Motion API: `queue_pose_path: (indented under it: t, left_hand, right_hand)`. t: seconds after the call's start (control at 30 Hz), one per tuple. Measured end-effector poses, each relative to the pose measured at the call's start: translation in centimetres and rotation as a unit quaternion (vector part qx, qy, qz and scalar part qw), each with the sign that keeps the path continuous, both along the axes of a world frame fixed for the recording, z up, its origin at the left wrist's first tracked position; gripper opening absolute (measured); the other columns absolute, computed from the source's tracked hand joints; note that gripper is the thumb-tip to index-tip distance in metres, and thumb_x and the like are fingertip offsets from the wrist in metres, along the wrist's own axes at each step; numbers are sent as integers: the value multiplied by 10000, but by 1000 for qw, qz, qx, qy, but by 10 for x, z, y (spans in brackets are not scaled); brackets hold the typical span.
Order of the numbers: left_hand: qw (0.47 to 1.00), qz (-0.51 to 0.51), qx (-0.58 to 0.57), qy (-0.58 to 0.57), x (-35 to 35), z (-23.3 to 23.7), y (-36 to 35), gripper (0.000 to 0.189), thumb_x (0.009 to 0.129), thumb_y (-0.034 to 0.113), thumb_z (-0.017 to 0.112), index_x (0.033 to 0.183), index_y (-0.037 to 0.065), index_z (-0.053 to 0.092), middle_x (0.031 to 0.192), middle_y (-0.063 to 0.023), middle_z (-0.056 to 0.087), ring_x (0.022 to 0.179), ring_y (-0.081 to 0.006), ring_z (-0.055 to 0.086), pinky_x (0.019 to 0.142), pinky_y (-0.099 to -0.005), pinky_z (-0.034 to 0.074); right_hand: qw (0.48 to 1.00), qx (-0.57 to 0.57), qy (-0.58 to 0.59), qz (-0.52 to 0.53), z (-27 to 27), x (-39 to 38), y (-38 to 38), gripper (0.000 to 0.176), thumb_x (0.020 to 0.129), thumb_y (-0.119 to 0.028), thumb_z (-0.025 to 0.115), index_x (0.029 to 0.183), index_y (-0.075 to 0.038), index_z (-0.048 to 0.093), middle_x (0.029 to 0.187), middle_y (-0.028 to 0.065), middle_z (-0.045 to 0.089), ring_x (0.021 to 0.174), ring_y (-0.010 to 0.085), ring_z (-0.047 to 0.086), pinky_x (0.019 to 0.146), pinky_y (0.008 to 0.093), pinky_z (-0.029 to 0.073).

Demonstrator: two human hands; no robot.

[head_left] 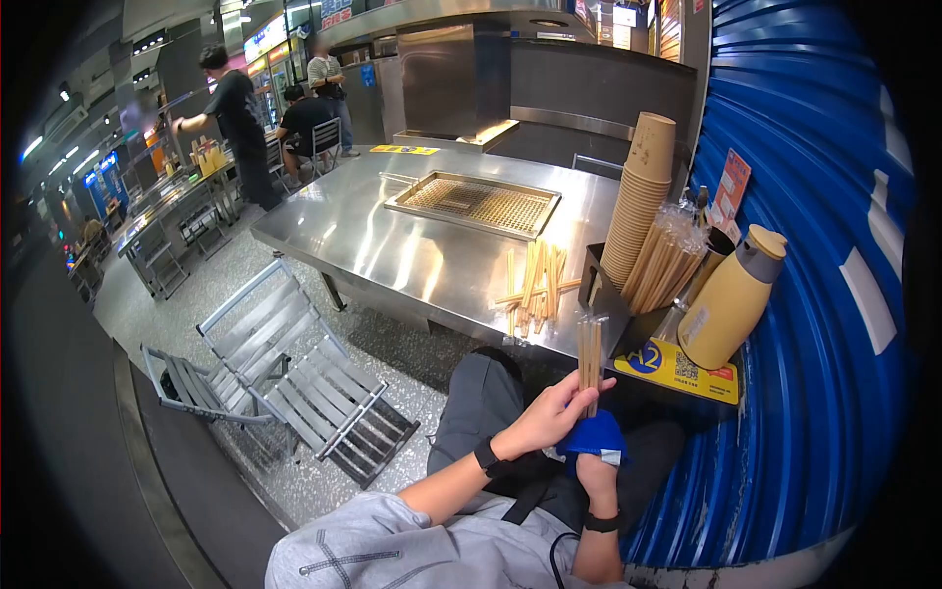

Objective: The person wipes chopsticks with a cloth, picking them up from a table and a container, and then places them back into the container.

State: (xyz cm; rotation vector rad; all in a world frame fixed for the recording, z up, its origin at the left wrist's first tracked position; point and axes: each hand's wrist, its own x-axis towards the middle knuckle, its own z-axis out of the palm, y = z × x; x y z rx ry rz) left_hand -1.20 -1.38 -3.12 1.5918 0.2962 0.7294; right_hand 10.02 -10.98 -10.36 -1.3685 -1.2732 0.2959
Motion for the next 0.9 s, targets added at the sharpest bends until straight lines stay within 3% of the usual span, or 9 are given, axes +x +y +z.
queue_pose_path:
  t: [0.07, 0.17, 0.3, 0.37, 0.43, 0.5, 0.57, 0.63, 0.9]
  left_hand:
    - [1000, -10, -10, -19, 1, -6, 0, 358, 990, 175, 452, 1290, -21, 434, 1255, -108, 574, 1121, -131, 526, 933, -279, 432]
    - [988, 1, 152, 34, -4, -12, -2, 322, 976, 186, 491, 1233, -4, 526, 1251, -98, 578, 1127, -133, 521, 969, -298, 416]
    - [999, -20, 30, 41, -4, -19, -6, 306, 978, 197, 487, 1194, -5, 563, 1236, -98, 588, 1145, -169, 534, 979, -315, 414]
    - [999, 14, -14, -34, -2, -22, -5, 301, 988, 188, 463, 1188, -21, 549, 1210, -113, 600, 1127, -179, 550, 973, -318, 421]
    - [994, 83, 0, -73, -1, -23, -3, 247, 997, 164, 436, 1100, -24, 557, 1102, -100, 637, 1016, -164, 587, 915, -305, 449]
    - [996, 77, 51, -17, -9, -14, 1, 204, 988, 145, 447, 1047, -16, 558, 990, -76, 657, 935, -141, 601, 848, -296, 469]
    - [991, 4, 124, 53, -10, -7, 0, 165, 969, 130, 470, 1028, -1, 551, 873, -102, 654, 822, -175, 626, 759, -304, 480]
    - [968, 0, 241, 68, -4, -14, -8, 132, 943, 113, 485, 990, 11, 555, 777, -174, 600, 690, -325, 598, 640, -353, 465]
    - [985, -73, 138, 71, -8, -19, -11, 230, 951, 182, 516, 1048, -16, 581, 724, -88, 597, 634, -170, 561, 619, -311, 457]
  right_hand:
    - [999, 29, 37, -21, 2, -2, 1, 79, 862, -28, 529, 922, -6, 574, 833, 117, 595, 772, 281, 586, 657, 370, 459]
    - [998, 23, 57, -6, 8, -2, -6, 132, 911, -69, 513, 1001, -4, 584, 908, 109, 614, 836, 236, 599, 704, 337, 474]
    - [996, -47, 64, 33, 6, 5, -10, 206, 935, -84, 514, 1113, 1, 574, 1023, 102, 621, 921, 202, 599, 775, 316, 480]
    - [998, 4, 70, -9, 5, 5, -10, 192, 899, -61, 540, 1072, 6, 592, 982, 118, 631, 896, 214, 607, 758, 329, 481]
    - [993, 35, 111, -20, -5, 9, -11, 213, 892, -55, 553, 1089, 16, 588, 1001, 114, 628, 914, 202, 599, 785, 327, 475]
    - [981, 45, 189, 1, -25, 17, -16, 270, 912, -66, 554, 1164, 30, 562, 1082, 89, 614, 974, 167, 575, 856, 309, 463]
    - [994, 53, 97, -4, 5, 9, -16, 194, 901, -63, 569, 1080, 11, 586, 1009, 85, 622, 936, 188, 585, 801, 320, 475]
    - [999, 45, 23, -16, 9, 6, -16, 143, 890, -69, 586, 1012, 3, 599, 961, 96, 628, 907, 217, 601, 752, 336, 482]
    - [943, 124, 308, -26, 18, -5, -6, 124, 912, -48, 548, 1022, 5, 569, 965, 61, 617, 881, 158, 592, 766, 298, 482]
